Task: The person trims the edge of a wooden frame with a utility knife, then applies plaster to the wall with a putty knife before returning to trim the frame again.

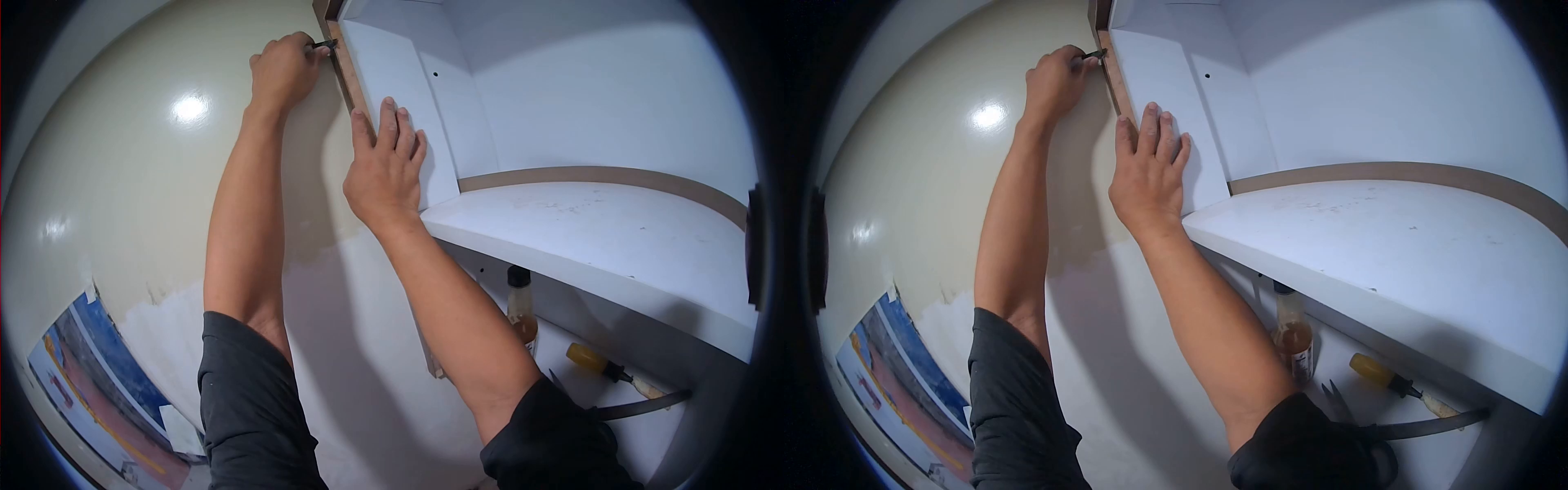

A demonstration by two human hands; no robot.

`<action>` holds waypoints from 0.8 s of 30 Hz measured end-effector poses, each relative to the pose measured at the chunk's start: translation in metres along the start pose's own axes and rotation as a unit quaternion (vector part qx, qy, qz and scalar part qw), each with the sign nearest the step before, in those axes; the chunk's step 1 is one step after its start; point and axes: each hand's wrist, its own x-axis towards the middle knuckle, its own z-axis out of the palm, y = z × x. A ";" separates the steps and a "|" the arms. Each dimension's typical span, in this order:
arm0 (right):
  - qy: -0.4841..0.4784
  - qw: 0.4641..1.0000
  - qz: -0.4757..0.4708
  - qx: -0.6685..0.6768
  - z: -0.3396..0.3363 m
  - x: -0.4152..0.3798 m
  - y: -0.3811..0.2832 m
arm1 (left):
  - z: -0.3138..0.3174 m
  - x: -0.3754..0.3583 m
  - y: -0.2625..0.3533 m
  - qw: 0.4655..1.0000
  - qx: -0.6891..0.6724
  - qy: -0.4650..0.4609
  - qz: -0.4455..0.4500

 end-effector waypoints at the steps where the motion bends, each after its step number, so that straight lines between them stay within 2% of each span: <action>1: 0.004 1.000 -0.001 0.004 0.001 0.000 0.000 | 0.003 -0.001 0.000 1.000 0.013 0.017 0.009; 10: 0.004 1.000 0.001 0.009 0.002 0.001 0.000 | 0.013 -0.004 -0.003 0.994 0.054 0.085 0.041; 13: -0.007 1.000 0.001 -0.004 0.001 0.000 -0.001 | 0.011 0.017 -0.010 0.994 -0.017 0.108 -0.022; 16: -0.016 1.000 0.000 -0.012 0.000 0.000 0.000 | 0.005 0.024 -0.013 0.996 -0.041 0.080 -0.004; 19: -0.010 1.000 0.001 -0.008 0.002 0.002 0.001 | -0.008 0.014 -0.009 0.993 -0.089 0.042 -0.061; 22: -0.007 1.000 0.001 0.003 0.003 0.001 -0.002 | -0.006 0.003 -0.013 0.999 -0.029 0.023 0.020; 24: -0.004 1.000 -0.001 0.003 0.002 0.002 0.000 | -0.010 0.002 -0.010 0.999 -0.031 -0.001 0.023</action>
